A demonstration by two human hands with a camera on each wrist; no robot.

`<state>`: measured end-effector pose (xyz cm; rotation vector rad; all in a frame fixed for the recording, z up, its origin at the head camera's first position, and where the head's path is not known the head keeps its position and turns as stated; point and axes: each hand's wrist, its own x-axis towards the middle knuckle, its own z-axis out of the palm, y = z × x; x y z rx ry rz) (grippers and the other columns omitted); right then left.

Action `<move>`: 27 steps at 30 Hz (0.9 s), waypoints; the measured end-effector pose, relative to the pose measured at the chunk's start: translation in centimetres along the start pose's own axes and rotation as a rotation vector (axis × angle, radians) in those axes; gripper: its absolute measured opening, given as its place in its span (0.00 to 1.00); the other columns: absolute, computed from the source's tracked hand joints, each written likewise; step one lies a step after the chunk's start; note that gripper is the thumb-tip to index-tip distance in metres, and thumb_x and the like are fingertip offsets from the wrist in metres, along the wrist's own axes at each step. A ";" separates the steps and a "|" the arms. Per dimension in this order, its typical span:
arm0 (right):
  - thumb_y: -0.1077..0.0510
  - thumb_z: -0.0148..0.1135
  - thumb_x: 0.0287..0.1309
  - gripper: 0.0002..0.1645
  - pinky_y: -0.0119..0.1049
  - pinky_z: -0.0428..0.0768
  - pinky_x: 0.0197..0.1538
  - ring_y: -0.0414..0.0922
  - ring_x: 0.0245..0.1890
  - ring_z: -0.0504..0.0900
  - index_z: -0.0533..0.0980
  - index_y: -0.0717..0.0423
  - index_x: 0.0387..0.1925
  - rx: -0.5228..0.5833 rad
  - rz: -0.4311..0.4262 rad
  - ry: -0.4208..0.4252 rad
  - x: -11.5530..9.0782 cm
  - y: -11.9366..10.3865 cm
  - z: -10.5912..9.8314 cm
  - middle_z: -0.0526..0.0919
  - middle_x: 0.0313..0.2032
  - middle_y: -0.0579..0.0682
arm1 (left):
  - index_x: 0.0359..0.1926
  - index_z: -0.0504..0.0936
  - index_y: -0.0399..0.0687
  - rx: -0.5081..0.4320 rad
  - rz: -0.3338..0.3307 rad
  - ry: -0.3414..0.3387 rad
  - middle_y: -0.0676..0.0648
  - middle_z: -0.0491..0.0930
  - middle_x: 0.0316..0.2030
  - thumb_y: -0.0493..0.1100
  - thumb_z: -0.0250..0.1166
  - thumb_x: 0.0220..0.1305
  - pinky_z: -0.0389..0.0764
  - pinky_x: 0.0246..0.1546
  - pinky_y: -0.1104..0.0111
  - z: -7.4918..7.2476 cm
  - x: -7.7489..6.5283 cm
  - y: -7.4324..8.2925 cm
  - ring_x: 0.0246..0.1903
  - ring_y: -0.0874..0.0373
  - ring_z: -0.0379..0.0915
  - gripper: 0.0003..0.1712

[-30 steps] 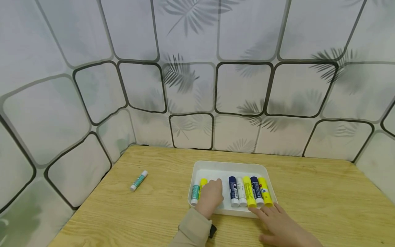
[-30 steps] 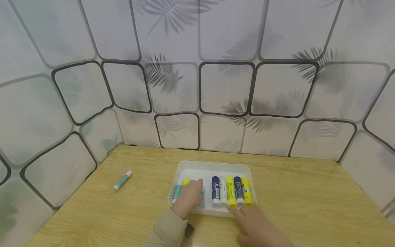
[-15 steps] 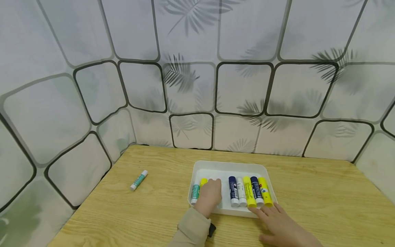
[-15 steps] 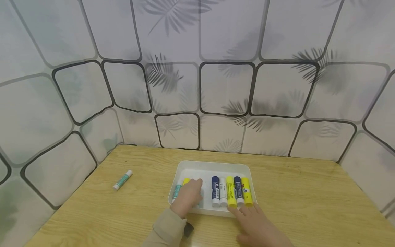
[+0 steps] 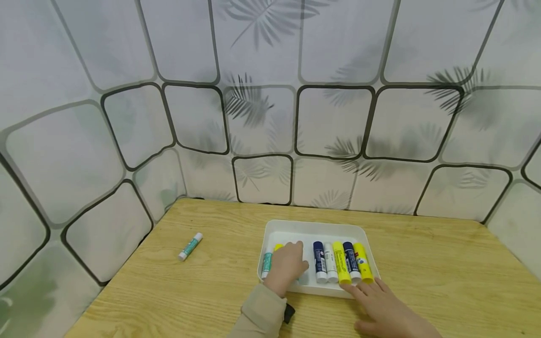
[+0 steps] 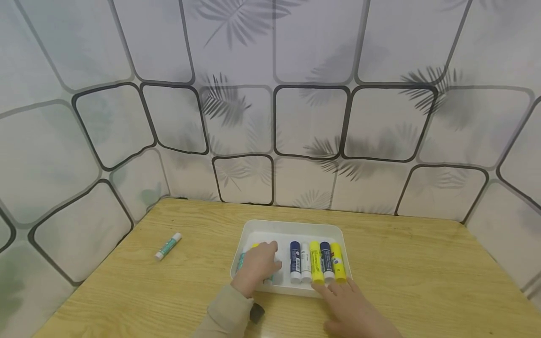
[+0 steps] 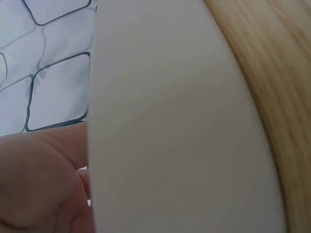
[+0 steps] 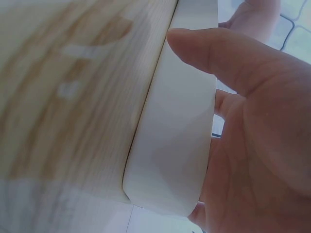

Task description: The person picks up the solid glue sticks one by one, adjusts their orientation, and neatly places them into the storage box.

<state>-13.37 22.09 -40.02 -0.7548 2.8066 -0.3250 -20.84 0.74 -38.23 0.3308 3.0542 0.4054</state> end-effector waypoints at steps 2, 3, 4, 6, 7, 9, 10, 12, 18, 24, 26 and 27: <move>0.39 0.62 0.43 0.41 0.61 0.49 0.57 0.51 0.52 0.67 0.63 0.49 0.59 -0.003 -0.007 0.004 0.0 0.0 0.0 0.71 0.49 0.49 | 0.37 0.74 0.43 -0.001 0.016 0.028 0.47 0.73 0.25 0.49 0.64 0.51 0.70 0.17 0.67 -0.3 -0.1 0.0 0.19 0.58 0.65 0.16; 0.39 0.61 0.44 0.41 0.61 0.49 0.57 0.51 0.52 0.67 0.63 0.49 0.59 -0.006 -0.009 0.006 0.0 0.0 0.0 0.71 0.49 0.48 | 0.37 0.75 0.43 -0.007 0.022 0.041 0.47 0.73 0.25 0.49 0.64 0.52 0.70 0.17 0.66 -0.5 -0.2 -0.1 0.19 0.58 0.66 0.16; 0.39 0.61 0.44 0.41 0.60 0.50 0.57 0.50 0.51 0.67 0.63 0.49 0.59 -0.008 -0.011 0.008 0.0 0.0 0.0 0.71 0.49 0.48 | 0.37 0.75 0.43 -0.013 0.026 0.053 0.47 0.73 0.25 0.49 0.64 0.52 0.70 0.18 0.66 -0.6 -0.2 -0.2 0.19 0.57 0.67 0.16; 0.39 0.61 0.44 0.41 0.61 0.49 0.57 0.50 0.51 0.67 0.63 0.49 0.59 -0.007 -0.011 0.008 0.0 0.1 0.0 0.71 0.49 0.48 | 0.39 0.75 0.44 -0.023 0.022 0.077 0.47 0.74 0.27 0.49 0.63 0.52 0.72 0.19 0.64 -1.0 -0.2 -0.4 0.21 0.56 0.70 0.17; 0.38 0.61 0.44 0.41 0.61 0.49 0.57 0.50 0.51 0.67 0.63 0.49 0.59 -0.007 -0.010 0.007 0.0 0.1 0.0 0.71 0.49 0.48 | 0.39 0.75 0.44 -0.027 0.018 0.089 0.47 0.75 0.28 0.50 0.63 0.53 0.72 0.20 0.63 -1.2 -0.2 -0.5 0.22 0.55 0.71 0.17; 0.38 0.61 0.43 0.41 0.61 0.49 0.57 0.50 0.51 0.67 0.63 0.48 0.59 -0.006 -0.004 0.004 0.1 0.1 0.1 0.71 0.49 0.48 | 0.40 0.76 0.45 -0.036 0.016 0.120 0.47 0.75 0.29 0.50 0.63 0.53 0.72 0.21 0.63 -1.5 -0.2 -0.9 0.23 0.55 0.72 0.17; 0.38 0.61 0.43 0.41 0.61 0.49 0.57 0.50 0.51 0.67 0.63 0.48 0.59 -0.004 -0.002 0.001 0.1 0.1 0.1 0.71 0.49 0.48 | 0.41 0.76 0.45 -0.037 0.017 0.136 0.47 0.76 0.29 0.50 0.63 0.53 0.73 0.21 0.64 -1.6 -0.2 -1.1 0.24 0.55 0.72 0.17; 0.37 0.61 0.43 0.42 0.61 0.48 0.57 0.51 0.52 0.67 0.63 0.48 0.59 0.004 0.005 -0.010 0.1 0.2 0.2 0.71 0.50 0.49 | 0.40 0.76 0.45 -0.045 0.023 0.170 0.47 0.75 0.29 0.50 0.63 0.53 0.73 0.21 0.65 -1.8 -0.2 -1.5 0.24 0.56 0.72 0.17; 0.36 0.60 0.43 0.42 0.62 0.47 0.57 0.53 0.54 0.65 0.62 0.47 0.60 0.031 0.021 -0.034 0.1 0.3 0.2 0.70 0.52 0.51 | 0.41 0.76 0.43 -0.074 0.038 0.238 0.46 0.75 0.30 0.49 0.63 0.53 0.70 0.17 0.69 -2.7 0.0 -3.0 0.20 0.59 0.68 0.17; 0.36 0.60 0.44 0.43 0.61 0.46 0.58 0.54 0.55 0.64 0.62 0.48 0.60 0.036 0.024 -0.042 0.2 0.3 0.1 0.68 0.54 0.53 | 0.41 0.77 0.43 -0.112 0.009 0.283 0.45 0.76 0.33 0.48 0.63 0.53 0.68 0.14 0.70 -3.3 0.1 -4.6 0.17 0.60 0.65 0.17; 0.36 0.60 0.43 0.43 0.61 0.45 0.58 0.55 0.56 0.63 0.62 0.48 0.60 0.042 0.030 -0.048 0.2 0.3 0.1 0.68 0.55 0.54 | 0.41 0.77 0.43 -0.113 -0.008 0.294 0.45 0.76 0.33 0.48 0.63 0.53 0.69 0.15 0.69 -3.4 0.1 -5.3 0.19 0.59 0.67 0.17; 0.36 0.60 0.44 0.43 0.61 0.45 0.58 0.55 0.56 0.63 0.62 0.49 0.60 0.041 0.030 -0.047 0.1 0.3 0.1 0.68 0.55 0.54 | 0.41 0.77 0.43 -0.116 -0.017 0.298 0.45 0.76 0.34 0.47 0.63 0.54 0.70 0.16 0.69 -3.5 0.0 -5.7 0.20 0.59 0.68 0.17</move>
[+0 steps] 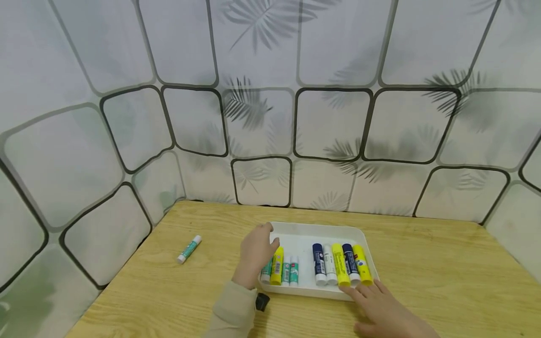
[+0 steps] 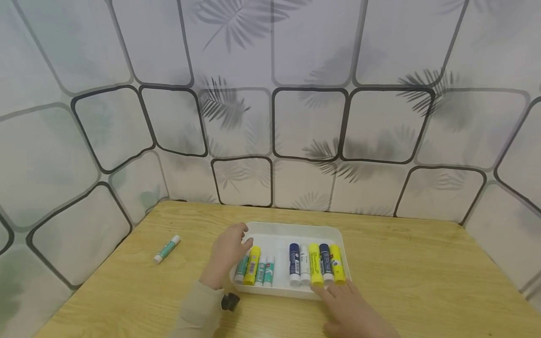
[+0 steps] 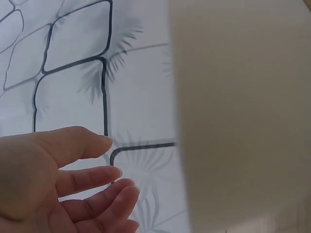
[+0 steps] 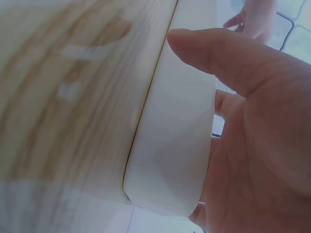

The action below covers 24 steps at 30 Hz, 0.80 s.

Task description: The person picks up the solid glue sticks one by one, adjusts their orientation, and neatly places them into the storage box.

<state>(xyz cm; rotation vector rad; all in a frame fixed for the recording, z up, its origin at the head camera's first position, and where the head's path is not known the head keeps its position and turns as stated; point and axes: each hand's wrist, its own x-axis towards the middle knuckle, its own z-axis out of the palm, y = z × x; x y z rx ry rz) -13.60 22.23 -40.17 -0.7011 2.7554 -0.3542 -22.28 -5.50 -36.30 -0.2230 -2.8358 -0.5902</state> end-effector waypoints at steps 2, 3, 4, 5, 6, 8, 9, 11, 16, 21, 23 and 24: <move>0.36 0.60 0.43 0.43 0.61 0.45 0.58 0.54 0.55 0.64 0.62 0.49 0.60 -0.001 0.003 0.003 -0.1 0.0 0.0 0.68 0.54 0.53 | 0.41 0.77 0.42 0.000 -0.013 0.016 0.44 0.76 0.34 0.46 0.63 0.54 0.72 0.18 0.67 -0.2 0.0 -0.8 0.23 0.57 0.70 0.16; 0.36 0.60 0.43 0.43 0.61 0.45 0.58 0.54 0.55 0.64 0.62 0.49 0.60 -0.002 0.005 0.005 -0.1 0.0 0.0 0.69 0.54 0.53 | 0.42 0.77 0.42 0.004 -0.020 0.022 0.44 0.76 0.35 0.46 0.63 0.54 0.73 0.20 0.66 -0.3 0.0 -1.3 0.25 0.56 0.71 0.16; 0.36 0.60 0.43 0.43 0.61 0.45 0.58 0.54 0.55 0.64 0.62 0.49 0.60 0.000 0.007 0.005 -0.1 0.1 0.0 0.69 0.54 0.53 | 0.42 0.76 0.42 0.006 -0.032 0.023 0.44 0.76 0.36 0.46 0.62 0.54 0.74 0.21 0.66 -0.4 0.0 -1.9 0.26 0.55 0.72 0.16; 0.36 0.60 0.43 0.43 0.61 0.45 0.58 0.54 0.55 0.64 0.62 0.48 0.60 -0.002 0.006 0.005 -0.1 0.1 0.0 0.69 0.54 0.53 | 0.42 0.76 0.42 0.007 -0.043 0.023 0.44 0.76 0.36 0.45 0.62 0.55 0.74 0.21 0.65 -0.4 -0.1 -2.5 0.27 0.55 0.72 0.16; 0.36 0.60 0.43 0.43 0.61 0.46 0.58 0.54 0.55 0.64 0.62 0.48 0.60 -0.003 0.004 0.006 -0.1 0.1 0.0 0.69 0.54 0.53 | 0.43 0.76 0.41 0.012 -0.054 0.019 0.44 0.76 0.36 0.45 0.61 0.55 0.74 0.22 0.65 -0.5 -0.1 -3.2 0.27 0.55 0.72 0.16; 0.36 0.60 0.44 0.43 0.61 0.46 0.58 0.53 0.55 0.64 0.62 0.48 0.60 -0.011 -0.007 0.008 -0.1 0.1 0.1 0.69 0.54 0.52 | 0.44 0.76 0.41 0.032 -0.072 0.017 0.43 0.76 0.36 0.44 0.61 0.55 0.73 0.21 0.66 -0.7 -0.4 -4.7 0.26 0.55 0.72 0.16; 0.36 0.60 0.44 0.43 0.61 0.46 0.58 0.53 0.55 0.64 0.62 0.48 0.60 -0.019 -0.015 0.011 -0.1 0.1 0.2 0.69 0.53 0.52 | 0.44 0.75 0.40 0.042 -0.079 0.011 0.43 0.75 0.35 0.44 0.61 0.56 0.72 0.19 0.66 -0.9 -0.5 -5.5 0.24 0.56 0.71 0.16; 0.36 0.59 0.44 0.42 0.61 0.47 0.58 0.52 0.53 0.65 0.61 0.48 0.60 -0.040 -0.035 0.022 0.0 0.1 0.2 0.70 0.52 0.51 | 0.44 0.75 0.38 0.048 -0.090 0.006 0.42 0.75 0.35 0.42 0.61 0.56 0.69 0.15 0.68 -1.3 -0.8 -6.9 0.19 0.57 0.67 0.16; 0.36 0.59 0.44 0.42 0.61 0.49 0.57 0.49 0.51 0.67 0.61 0.47 0.60 -0.062 -0.054 0.046 -0.1 0.1 0.3 0.71 0.50 0.49 | 0.45 0.74 0.34 0.054 -0.118 0.000 0.38 0.75 0.35 0.39 0.61 0.55 0.68 0.13 0.68 -2.7 -1.4 -9.3 0.16 0.57 0.65 0.17; 0.36 0.59 0.45 0.42 0.60 0.48 0.58 0.50 0.53 0.65 0.62 0.48 0.60 -0.040 -0.036 0.038 -0.1 0.0 0.2 0.70 0.51 0.49 | 0.45 0.73 0.33 0.095 -0.173 -0.008 0.37 0.75 0.37 0.38 0.61 0.55 0.72 0.16 0.64 -4.0 -1.6 -11.2 0.20 0.54 0.70 0.18; 0.36 0.59 0.45 0.42 0.59 0.47 0.58 0.51 0.54 0.65 0.62 0.49 0.60 -0.030 -0.028 0.034 -0.1 0.0 0.2 0.69 0.52 0.50 | 0.46 0.73 0.33 0.102 -0.194 -0.015 0.37 0.75 0.38 0.38 0.60 0.55 0.72 0.16 0.64 -4.3 -1.7 -11.9 0.20 0.54 0.69 0.18; 0.36 0.59 0.45 0.42 0.60 0.47 0.58 0.52 0.54 0.65 0.62 0.49 0.60 -0.027 -0.024 0.031 -0.2 0.0 0.2 0.70 0.52 0.50 | 0.46 0.73 0.33 0.103 -0.207 -0.018 0.37 0.75 0.38 0.38 0.60 0.55 0.71 0.16 0.64 -4.4 -1.7 -12.3 0.20 0.54 0.70 0.18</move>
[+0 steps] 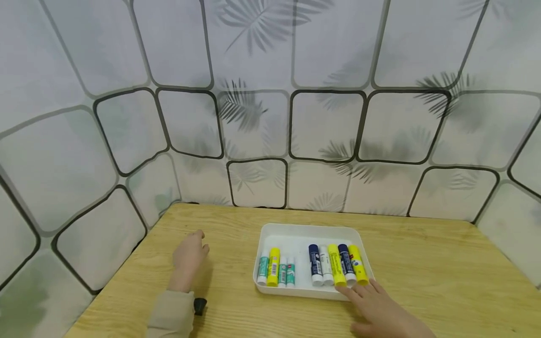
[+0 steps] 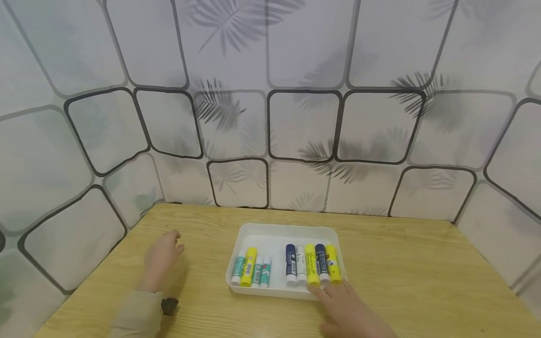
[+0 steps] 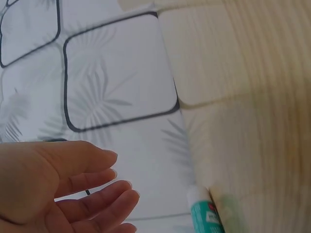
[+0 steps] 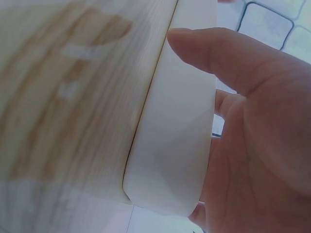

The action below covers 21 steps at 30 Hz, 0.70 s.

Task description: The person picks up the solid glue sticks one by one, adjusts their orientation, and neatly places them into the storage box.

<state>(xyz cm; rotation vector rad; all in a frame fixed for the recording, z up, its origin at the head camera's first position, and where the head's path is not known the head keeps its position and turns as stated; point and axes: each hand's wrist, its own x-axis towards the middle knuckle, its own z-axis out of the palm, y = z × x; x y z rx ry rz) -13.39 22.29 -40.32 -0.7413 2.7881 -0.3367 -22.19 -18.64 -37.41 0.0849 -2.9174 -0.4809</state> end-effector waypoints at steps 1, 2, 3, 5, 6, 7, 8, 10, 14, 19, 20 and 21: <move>0.36 0.59 0.45 0.42 0.60 0.47 0.58 0.52 0.54 0.65 0.62 0.49 0.60 0.000 0.000 0.000 0.0 0.0 0.0 0.69 0.52 0.51 | 0.46 0.73 0.33 0.000 -0.011 0.000 0.37 0.75 0.37 0.38 0.60 0.55 0.71 0.15 0.64 -0.1 0.1 -0.4 0.19 0.54 0.69 0.18; 0.37 0.59 0.45 0.42 0.60 0.47 0.58 0.52 0.54 0.65 0.62 0.49 0.60 0.001 0.002 0.000 0.0 -0.1 0.0 0.69 0.52 0.51 | 0.46 0.73 0.33 0.002 -0.016 0.004 0.37 0.75 0.37 0.38 0.60 0.55 0.71 0.15 0.63 -0.2 0.2 -0.8 0.20 0.53 0.70 0.17; 0.37 0.59 0.45 0.42 0.60 0.47 0.58 0.52 0.54 0.64 0.62 0.50 0.60 0.002 0.003 -0.001 0.0 -0.1 -0.1 0.69 0.52 0.51 | 0.45 0.73 0.33 0.001 -0.021 0.010 0.37 0.75 0.36 0.37 0.60 0.55 0.72 0.16 0.62 -0.2 0.2 -1.2 0.20 0.52 0.70 0.17; 0.37 0.60 0.45 0.42 0.60 0.47 0.58 0.53 0.55 0.64 0.62 0.49 0.59 0.002 0.007 -0.006 0.1 -0.1 -0.1 0.69 0.53 0.52 | 0.43 0.74 0.32 0.002 -0.025 0.025 0.37 0.75 0.34 0.36 0.60 0.54 0.73 0.19 0.60 -0.3 0.4 -1.9 0.23 0.50 0.72 0.15; 0.37 0.60 0.44 0.42 0.60 0.47 0.58 0.53 0.55 0.64 0.62 0.49 0.59 0.005 0.010 -0.010 0.1 -0.1 -0.1 0.69 0.53 0.52 | 0.42 0.74 0.32 0.002 -0.027 0.035 0.38 0.75 0.32 0.36 0.60 0.54 0.74 0.20 0.59 -0.3 0.5 -2.3 0.25 0.49 0.73 0.15; 0.37 0.60 0.44 0.42 0.60 0.47 0.58 0.53 0.55 0.64 0.62 0.50 0.59 0.009 0.015 -0.013 0.1 -0.1 -0.1 0.69 0.53 0.52 | 0.42 0.74 0.32 0.004 -0.026 0.042 0.38 0.75 0.32 0.36 0.60 0.54 0.74 0.21 0.58 -0.3 0.6 -2.6 0.25 0.48 0.72 0.14; 0.37 0.60 0.44 0.42 0.60 0.47 0.58 0.54 0.55 0.64 0.62 0.49 0.59 0.012 0.020 -0.016 0.2 -0.1 -0.1 0.69 0.53 0.53 | 0.41 0.74 0.31 0.004 -0.026 0.045 0.38 0.75 0.31 0.36 0.61 0.54 0.74 0.22 0.58 -0.3 0.7 -2.9 0.26 0.47 0.73 0.14; 0.36 0.60 0.44 0.42 0.61 0.47 0.58 0.54 0.55 0.64 0.62 0.49 0.59 0.017 0.027 -0.021 0.2 -0.1 -0.1 0.69 0.54 0.53 | 0.42 0.74 0.31 -0.002 -0.032 0.040 0.37 0.74 0.31 0.37 0.61 0.54 0.74 0.23 0.57 -0.2 1.0 -3.3 0.28 0.46 0.73 0.15; 0.37 0.60 0.44 0.42 0.60 0.47 0.58 0.54 0.55 0.64 0.62 0.49 0.59 0.012 0.023 -0.014 0.2 -0.1 0.0 0.69 0.54 0.53 | 0.44 0.73 0.29 -0.023 -0.062 -0.003 0.35 0.74 0.35 0.37 0.60 0.55 0.73 0.24 0.57 -0.2 1.2 -4.1 0.30 0.46 0.72 0.17; 0.37 0.59 0.45 0.42 0.59 0.48 0.58 0.53 0.55 0.64 0.63 0.50 0.59 -0.006 0.009 -0.004 0.1 -0.3 -0.1 0.69 0.53 0.52 | 0.44 0.72 0.27 -0.032 -0.077 -0.045 0.34 0.74 0.35 0.35 0.58 0.56 0.73 0.23 0.59 -0.2 1.3 -4.5 0.28 0.47 0.71 0.16; 0.37 0.59 0.45 0.42 0.59 0.48 0.58 0.53 0.55 0.65 0.63 0.51 0.59 -0.007 0.009 -0.003 0.1 -0.3 -0.1 0.70 0.52 0.52 | 0.43 0.72 0.27 -0.037 -0.077 -0.052 0.34 0.74 0.34 0.35 0.58 0.56 0.72 0.22 0.60 -0.2 1.4 -4.4 0.27 0.48 0.71 0.16; 0.37 0.59 0.45 0.42 0.60 0.47 0.58 0.53 0.55 0.64 0.63 0.51 0.59 -0.006 0.010 -0.004 0.0 -0.3 -0.1 0.69 0.53 0.52 | 0.43 0.72 0.27 -0.044 -0.081 -0.067 0.34 0.74 0.33 0.35 0.57 0.57 0.72 0.21 0.60 -0.2 1.4 -4.4 0.26 0.48 0.70 0.15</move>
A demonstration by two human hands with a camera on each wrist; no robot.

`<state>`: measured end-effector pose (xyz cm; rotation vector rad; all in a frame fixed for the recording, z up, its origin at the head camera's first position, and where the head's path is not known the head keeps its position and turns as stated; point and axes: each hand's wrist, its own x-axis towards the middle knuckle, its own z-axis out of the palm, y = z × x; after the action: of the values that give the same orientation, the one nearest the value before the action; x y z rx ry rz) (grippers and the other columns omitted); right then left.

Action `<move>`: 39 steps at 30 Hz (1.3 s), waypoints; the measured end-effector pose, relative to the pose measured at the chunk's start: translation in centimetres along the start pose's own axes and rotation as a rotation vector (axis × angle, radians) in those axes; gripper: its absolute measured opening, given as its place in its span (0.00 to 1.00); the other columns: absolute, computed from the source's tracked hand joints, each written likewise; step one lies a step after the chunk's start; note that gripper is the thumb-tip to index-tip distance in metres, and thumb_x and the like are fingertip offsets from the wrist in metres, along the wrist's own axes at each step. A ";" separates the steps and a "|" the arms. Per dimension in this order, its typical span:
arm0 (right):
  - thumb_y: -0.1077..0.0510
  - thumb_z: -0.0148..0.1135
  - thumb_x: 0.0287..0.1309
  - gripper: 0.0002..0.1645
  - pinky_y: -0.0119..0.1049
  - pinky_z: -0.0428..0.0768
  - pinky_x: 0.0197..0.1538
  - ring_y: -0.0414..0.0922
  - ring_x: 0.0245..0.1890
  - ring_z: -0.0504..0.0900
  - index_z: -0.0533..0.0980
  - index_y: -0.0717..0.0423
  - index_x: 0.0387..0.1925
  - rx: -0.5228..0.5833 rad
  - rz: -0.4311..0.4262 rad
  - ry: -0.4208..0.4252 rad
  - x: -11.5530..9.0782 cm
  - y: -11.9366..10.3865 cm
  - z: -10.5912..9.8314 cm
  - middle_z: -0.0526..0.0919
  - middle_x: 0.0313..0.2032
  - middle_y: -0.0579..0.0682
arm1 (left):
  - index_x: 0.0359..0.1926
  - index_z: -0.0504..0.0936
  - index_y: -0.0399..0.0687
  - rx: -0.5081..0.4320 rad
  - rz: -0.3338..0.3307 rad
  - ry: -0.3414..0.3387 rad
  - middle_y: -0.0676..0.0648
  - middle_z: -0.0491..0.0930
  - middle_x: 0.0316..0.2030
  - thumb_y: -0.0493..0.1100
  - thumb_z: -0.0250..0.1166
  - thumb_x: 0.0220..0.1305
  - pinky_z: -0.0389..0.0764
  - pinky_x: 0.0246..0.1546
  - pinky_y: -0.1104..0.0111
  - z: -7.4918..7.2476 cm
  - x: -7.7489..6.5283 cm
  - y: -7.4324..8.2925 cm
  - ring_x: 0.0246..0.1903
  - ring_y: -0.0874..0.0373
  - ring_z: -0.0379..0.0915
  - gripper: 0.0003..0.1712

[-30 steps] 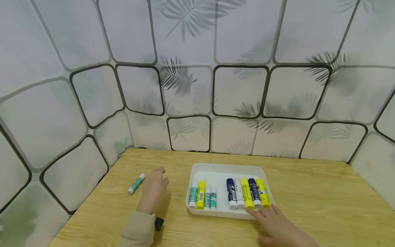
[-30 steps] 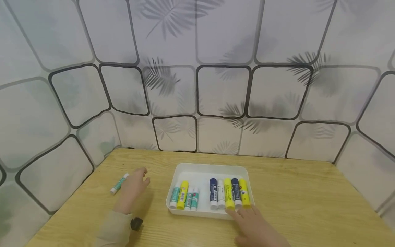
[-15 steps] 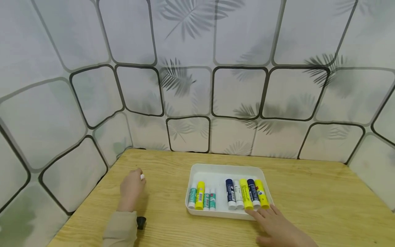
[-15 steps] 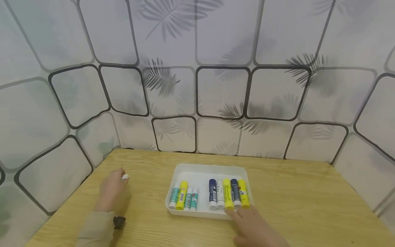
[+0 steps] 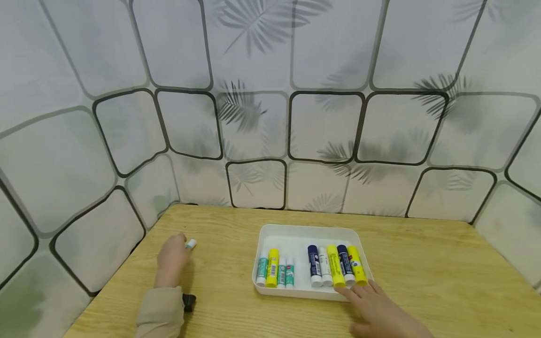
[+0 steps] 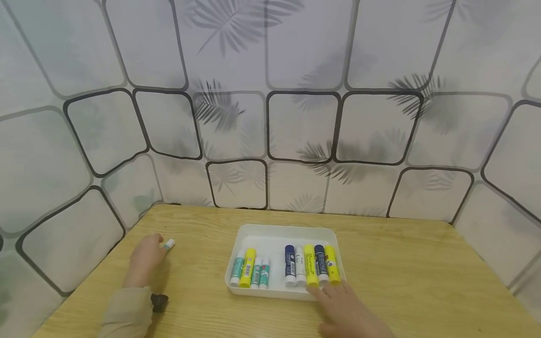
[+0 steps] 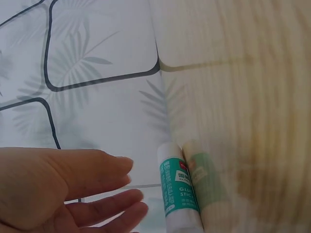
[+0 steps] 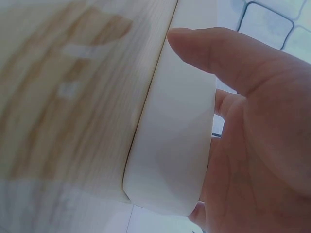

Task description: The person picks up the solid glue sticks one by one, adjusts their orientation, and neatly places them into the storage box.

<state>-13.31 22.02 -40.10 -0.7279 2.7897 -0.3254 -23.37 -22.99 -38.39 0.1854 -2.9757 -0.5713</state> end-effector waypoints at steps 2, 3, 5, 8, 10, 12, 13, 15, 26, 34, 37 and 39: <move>0.38 0.60 0.45 0.41 0.59 0.47 0.58 0.54 0.55 0.64 0.63 0.51 0.59 0.004 0.004 -0.001 0.0 0.0 0.0 0.69 0.53 0.53 | 0.40 0.72 0.27 -0.007 -0.005 -0.022 0.36 0.74 0.30 0.34 0.56 0.57 0.71 0.20 0.61 0.0 0.0 0.0 0.25 0.49 0.69 0.12; 0.38 0.60 0.45 0.41 0.59 0.47 0.58 0.54 0.55 0.64 0.63 0.51 0.59 0.005 0.006 -0.001 -0.1 -0.1 0.0 0.69 0.53 0.53 | 0.38 0.72 0.27 -0.013 -0.006 -0.030 0.36 0.73 0.29 0.33 0.55 0.57 0.71 0.20 0.61 0.0 -0.1 0.0 0.24 0.50 0.69 0.11; 0.38 0.60 0.44 0.41 0.60 0.47 0.58 0.54 0.56 0.63 0.63 0.51 0.59 0.010 0.011 -0.002 -0.1 -0.1 -0.1 0.69 0.54 0.53 | 0.36 0.73 0.28 -0.019 -0.006 -0.043 0.38 0.73 0.27 0.32 0.54 0.57 0.70 0.20 0.61 0.0 -0.1 0.0 0.24 0.50 0.68 0.08; 0.38 0.60 0.44 0.41 0.60 0.47 0.58 0.54 0.55 0.64 0.63 0.50 0.59 0.012 0.014 0.000 -0.1 -0.1 -0.2 0.69 0.54 0.53 | 0.35 0.72 0.28 -0.023 -0.001 -0.051 0.38 0.73 0.27 0.32 0.54 0.56 0.72 0.23 0.59 0.1 -0.1 0.0 0.25 0.49 0.69 0.07; 0.38 0.60 0.44 0.41 0.60 0.47 0.58 0.53 0.55 0.64 0.63 0.50 0.59 0.010 0.012 0.001 -0.1 0.0 -0.2 0.69 0.53 0.52 | 0.36 0.72 0.28 -0.025 -0.003 -0.057 0.37 0.73 0.28 0.32 0.54 0.56 0.72 0.24 0.59 0.1 -0.2 -0.1 0.26 0.49 0.70 0.08; 0.37 0.60 0.44 0.41 0.60 0.47 0.58 0.53 0.54 0.64 0.63 0.50 0.59 0.010 0.008 0.001 -0.1 0.0 -0.2 0.69 0.53 0.52 | 0.36 0.72 0.28 -0.022 -0.009 -0.061 0.37 0.74 0.29 0.32 0.54 0.57 0.72 0.23 0.59 0.2 -0.2 -0.2 0.26 0.49 0.69 0.08; 0.37 0.60 0.44 0.41 0.60 0.48 0.58 0.53 0.54 0.64 0.63 0.49 0.59 0.011 0.007 0.000 -0.1 0.0 -0.2 0.69 0.53 0.52 | 0.36 0.72 0.28 -0.020 -0.011 -0.061 0.37 0.73 0.28 0.32 0.54 0.57 0.71 0.23 0.60 0.2 -0.2 -0.2 0.26 0.49 0.69 0.08; 0.37 0.60 0.44 0.41 0.60 0.48 0.58 0.53 0.54 0.65 0.63 0.49 0.59 0.010 0.006 -0.002 -0.1 0.1 -0.2 0.69 0.52 0.52 | 0.34 0.73 0.29 -0.017 -0.021 -0.064 0.38 0.73 0.27 0.32 0.54 0.57 0.71 0.22 0.61 0.2 -0.3 -0.3 0.24 0.50 0.68 0.07; 0.36 0.60 0.43 0.42 0.60 0.48 0.58 0.52 0.53 0.65 0.63 0.50 0.59 0.007 0.014 -0.001 -0.1 -0.1 -0.2 0.69 0.52 0.51 | 0.32 0.74 0.32 -0.005 -0.054 -0.151 0.41 0.73 0.25 0.31 0.53 0.55 0.70 0.22 0.61 0.4 -0.3 -0.5 0.24 0.51 0.67 0.05; 0.37 0.60 0.43 0.42 0.60 0.47 0.58 0.52 0.54 0.65 0.63 0.49 0.59 0.013 0.021 -0.005 0.0 -0.1 -0.1 0.69 0.52 0.51 | 0.31 0.74 0.34 0.021 -0.076 -0.203 0.42 0.72 0.25 0.30 0.56 0.52 0.69 0.21 0.62 0.8 -0.1 -0.2 0.23 0.51 0.66 0.04; 0.36 0.60 0.43 0.42 0.60 0.47 0.58 0.52 0.54 0.65 0.63 0.49 0.59 0.014 0.024 -0.010 0.0 -0.1 -0.1 0.69 0.52 0.51 | 0.30 0.74 0.34 0.025 -0.065 -0.229 0.43 0.71 0.24 0.31 0.59 0.49 0.68 0.20 0.62 0.8 -0.2 0.2 0.22 0.52 0.65 0.04; 0.37 0.60 0.43 0.42 0.59 0.47 0.58 0.51 0.53 0.65 0.63 0.48 0.59 0.015 0.026 -0.011 0.0 -0.1 -0.1 0.69 0.52 0.50 | 0.29 0.74 0.34 0.021 -0.043 -0.234 0.44 0.71 0.23 0.32 0.61 0.48 0.69 0.20 0.62 0.7 -0.4 0.5 0.22 0.52 0.65 0.06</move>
<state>-13.33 21.92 -39.93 -0.6874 2.7805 -0.3364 -23.13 -22.21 -38.83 0.1975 -3.2121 -0.6058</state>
